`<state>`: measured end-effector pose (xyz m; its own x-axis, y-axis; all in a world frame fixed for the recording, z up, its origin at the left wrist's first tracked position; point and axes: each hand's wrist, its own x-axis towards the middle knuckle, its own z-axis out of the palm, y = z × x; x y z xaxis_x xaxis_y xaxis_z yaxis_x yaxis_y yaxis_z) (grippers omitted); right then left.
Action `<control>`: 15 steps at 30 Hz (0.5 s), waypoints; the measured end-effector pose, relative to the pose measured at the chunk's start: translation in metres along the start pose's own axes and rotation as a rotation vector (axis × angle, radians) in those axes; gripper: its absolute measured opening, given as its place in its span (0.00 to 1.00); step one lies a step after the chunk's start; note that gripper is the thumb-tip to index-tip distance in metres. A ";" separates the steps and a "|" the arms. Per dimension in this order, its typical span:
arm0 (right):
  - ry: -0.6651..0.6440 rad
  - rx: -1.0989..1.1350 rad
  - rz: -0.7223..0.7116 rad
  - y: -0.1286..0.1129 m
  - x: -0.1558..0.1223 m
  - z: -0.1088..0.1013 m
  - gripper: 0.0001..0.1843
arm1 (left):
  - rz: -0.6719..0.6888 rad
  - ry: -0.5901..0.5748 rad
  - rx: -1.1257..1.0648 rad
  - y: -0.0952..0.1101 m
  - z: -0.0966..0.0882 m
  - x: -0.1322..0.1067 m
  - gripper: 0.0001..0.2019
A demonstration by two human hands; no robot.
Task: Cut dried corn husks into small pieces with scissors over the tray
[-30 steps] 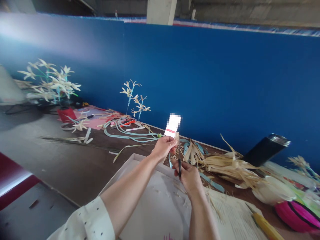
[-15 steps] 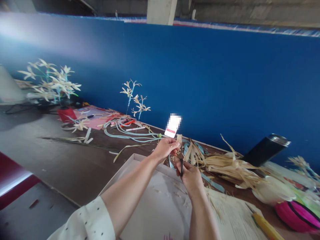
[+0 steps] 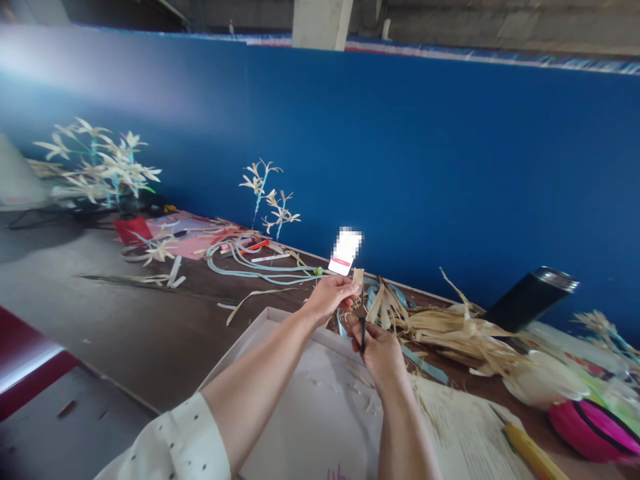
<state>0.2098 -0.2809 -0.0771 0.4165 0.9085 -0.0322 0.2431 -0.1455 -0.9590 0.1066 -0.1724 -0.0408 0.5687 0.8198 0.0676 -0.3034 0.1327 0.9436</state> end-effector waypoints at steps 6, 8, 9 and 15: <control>0.000 0.009 -0.004 0.003 0.000 0.000 0.16 | 0.025 0.004 0.038 0.003 -0.002 -0.001 0.11; -0.008 -0.011 0.005 0.001 -0.001 0.000 0.17 | 0.026 0.007 0.055 0.003 -0.002 -0.002 0.10; -0.007 -0.024 0.008 0.000 -0.002 0.000 0.17 | 0.026 0.005 0.064 0.004 -0.002 -0.002 0.09; 0.039 -0.033 -0.002 -0.005 -0.004 0.001 0.19 | 0.017 -0.045 0.117 0.004 -0.003 -0.003 0.09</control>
<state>0.2063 -0.2832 -0.0721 0.4500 0.8928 -0.0189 0.2720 -0.1572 -0.9494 0.1019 -0.1727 -0.0381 0.5987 0.7952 0.0957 -0.2237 0.0513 0.9733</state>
